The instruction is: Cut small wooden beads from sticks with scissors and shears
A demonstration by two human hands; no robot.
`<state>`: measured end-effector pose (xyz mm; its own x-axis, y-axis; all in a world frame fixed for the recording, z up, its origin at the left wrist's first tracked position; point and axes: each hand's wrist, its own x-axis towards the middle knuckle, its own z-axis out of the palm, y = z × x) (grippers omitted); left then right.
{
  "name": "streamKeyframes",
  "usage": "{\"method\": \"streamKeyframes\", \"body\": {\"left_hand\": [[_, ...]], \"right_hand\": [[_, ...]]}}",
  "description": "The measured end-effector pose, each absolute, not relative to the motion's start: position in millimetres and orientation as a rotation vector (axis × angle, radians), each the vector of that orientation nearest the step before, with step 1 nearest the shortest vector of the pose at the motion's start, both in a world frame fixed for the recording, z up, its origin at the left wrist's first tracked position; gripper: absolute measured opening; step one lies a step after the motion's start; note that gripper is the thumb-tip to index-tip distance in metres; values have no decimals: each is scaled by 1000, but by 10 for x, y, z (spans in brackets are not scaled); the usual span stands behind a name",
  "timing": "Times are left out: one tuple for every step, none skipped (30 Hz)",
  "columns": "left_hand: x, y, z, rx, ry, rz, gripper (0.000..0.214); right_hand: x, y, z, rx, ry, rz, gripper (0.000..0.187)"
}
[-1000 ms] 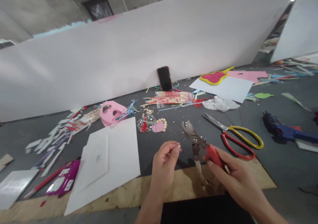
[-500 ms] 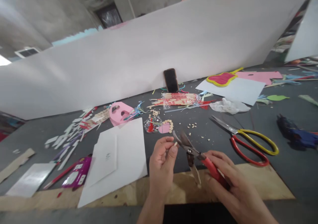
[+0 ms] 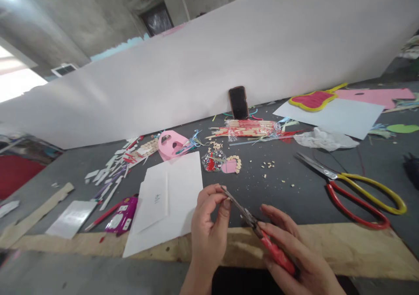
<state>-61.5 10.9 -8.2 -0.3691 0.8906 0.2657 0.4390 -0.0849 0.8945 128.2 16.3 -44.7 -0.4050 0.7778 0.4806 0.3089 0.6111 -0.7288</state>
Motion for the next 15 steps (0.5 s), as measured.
{"method": "streamKeyframes", "body": {"left_hand": [[-613,98,-78,1422,1763,1456,20],[-611,88,-75,1406,1748,1464,20],[-608,80,-73,1390,1736,1470,21],[-605,73,-74,1376,1729,1474,22],[-603,67,-75,1363,1729,1474,22],[-602,62,-77,1353,1734,1472,22],[-603,57,-80,1346,1741,1468,22],[-606,52,-81,1343,1750,1466,22],[-610,46,-82,1344,1759,1468,21],[-617,40,-83,1348,1769,1471,21],[-625,33,-82,1355,1778,1479,20],[-636,26,-81,1366,1788,1490,19],[-647,20,-81,1383,1799,1502,18],[-659,14,-81,1406,1811,1511,16],[-672,10,-81,1433,1823,1512,15]], "right_hand": [[1279,157,-458,-848,-1971,691,50],[1277,151,-468,-847,-1969,686,50],[1275,148,-476,-850,-1967,675,49],[1271,145,-482,-858,-1967,660,45],[1266,144,-485,-869,-1969,645,39],[1259,145,-487,-876,-1979,629,33],[1252,146,-486,-879,-1997,613,27],[1243,148,-484,-877,-2021,597,22],[1235,149,-483,-875,-2041,578,19],[1228,151,-483,-877,-2062,569,19],[1223,151,-483,-872,-2079,559,19],[1219,152,-485,-872,-2089,556,20],[1216,153,-488,-867,-2094,554,20],[1214,155,-490,-862,-2094,551,20],[1212,158,-491,-857,-2093,545,20]]}}
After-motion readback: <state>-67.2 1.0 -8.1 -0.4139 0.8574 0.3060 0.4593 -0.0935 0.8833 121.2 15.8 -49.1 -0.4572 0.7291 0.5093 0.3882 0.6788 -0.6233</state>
